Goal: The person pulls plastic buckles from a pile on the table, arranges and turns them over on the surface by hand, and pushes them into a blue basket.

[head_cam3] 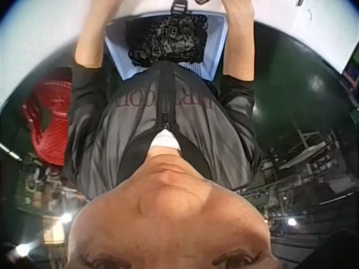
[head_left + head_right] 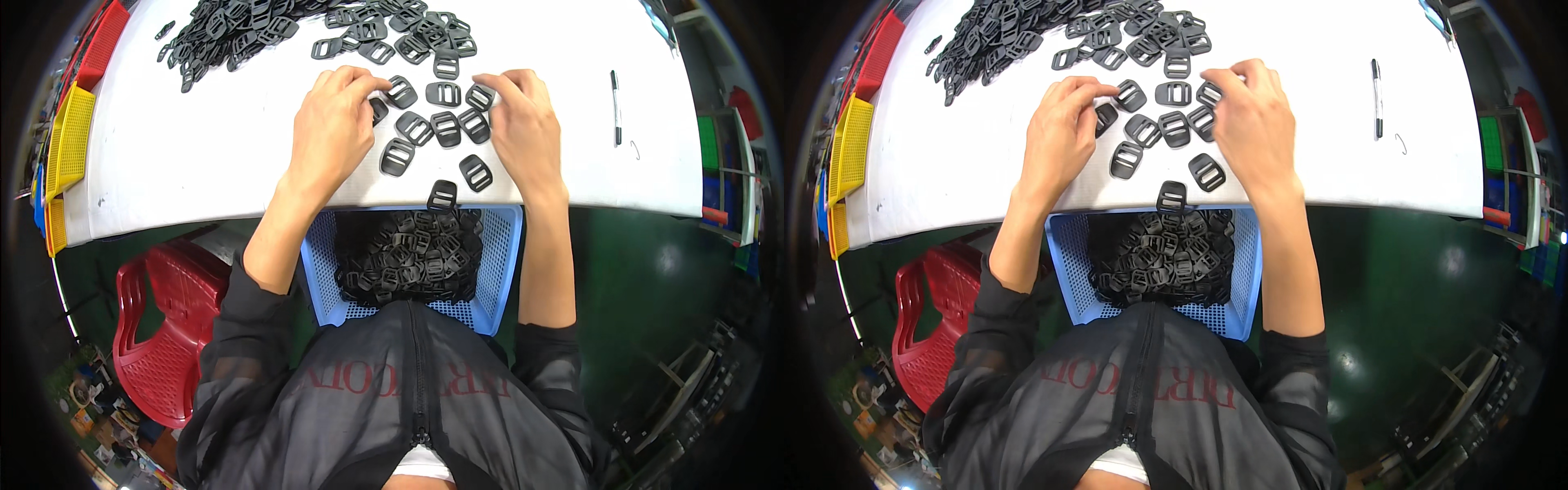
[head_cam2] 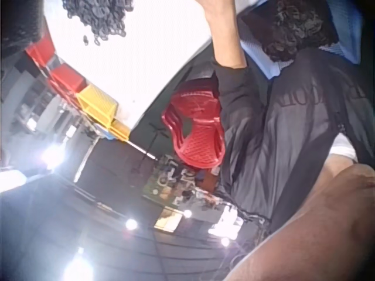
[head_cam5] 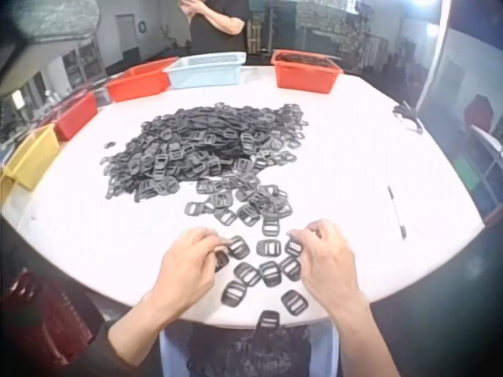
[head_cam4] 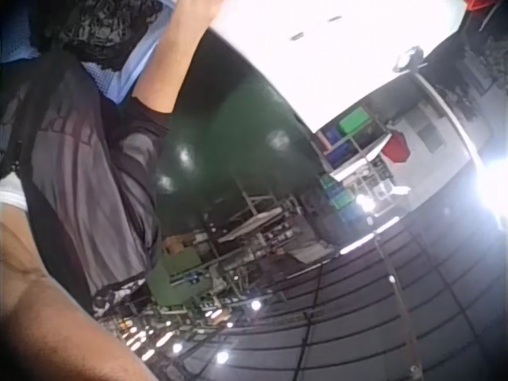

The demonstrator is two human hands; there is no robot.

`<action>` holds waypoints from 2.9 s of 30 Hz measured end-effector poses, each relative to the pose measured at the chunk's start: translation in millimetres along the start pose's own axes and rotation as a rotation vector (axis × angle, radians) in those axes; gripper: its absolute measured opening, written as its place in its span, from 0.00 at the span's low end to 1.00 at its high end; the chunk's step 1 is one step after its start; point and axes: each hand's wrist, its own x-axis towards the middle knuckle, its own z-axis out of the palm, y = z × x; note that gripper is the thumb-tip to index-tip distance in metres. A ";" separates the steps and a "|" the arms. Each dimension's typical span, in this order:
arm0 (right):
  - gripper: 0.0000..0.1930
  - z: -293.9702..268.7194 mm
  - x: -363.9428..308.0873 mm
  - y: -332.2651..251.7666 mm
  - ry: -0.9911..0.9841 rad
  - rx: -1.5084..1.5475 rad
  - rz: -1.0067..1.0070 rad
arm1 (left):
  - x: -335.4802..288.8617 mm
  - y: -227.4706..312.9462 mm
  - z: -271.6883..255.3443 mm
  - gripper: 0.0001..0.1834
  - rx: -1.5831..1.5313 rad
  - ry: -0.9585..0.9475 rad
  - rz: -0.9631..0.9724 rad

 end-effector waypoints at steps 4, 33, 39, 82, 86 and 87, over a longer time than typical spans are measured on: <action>0.08 18.2 24.3 0.6 -0.006 -0.005 -0.124 | 12.2 1.7 7.5 0.13 -0.085 0.104 -0.002; 0.22 9.5 11.5 11.0 -0.102 0.051 0.100 | 17.7 2.1 27.3 0.12 -0.039 0.038 0.044; 0.17 -8.6 -34.9 -39.8 -0.184 0.101 0.102 | -17.4 25.2 9.4 0.13 -0.113 -0.051 0.064; 0.15 -8.1 -47.1 -29.1 0.000 -0.001 -0.096 | -58.3 43.6 7.1 0.13 -0.153 -0.010 0.168; 0.11 -31.1 -51.1 -35.4 -0.131 0.325 0.179 | -57.0 37.6 -4.4 0.14 -0.273 -0.106 -0.101; 0.11 -34.7 -51.2 -34.7 -0.268 0.496 0.331 | -53.3 35.2 -3.0 0.14 -0.271 -0.108 -0.099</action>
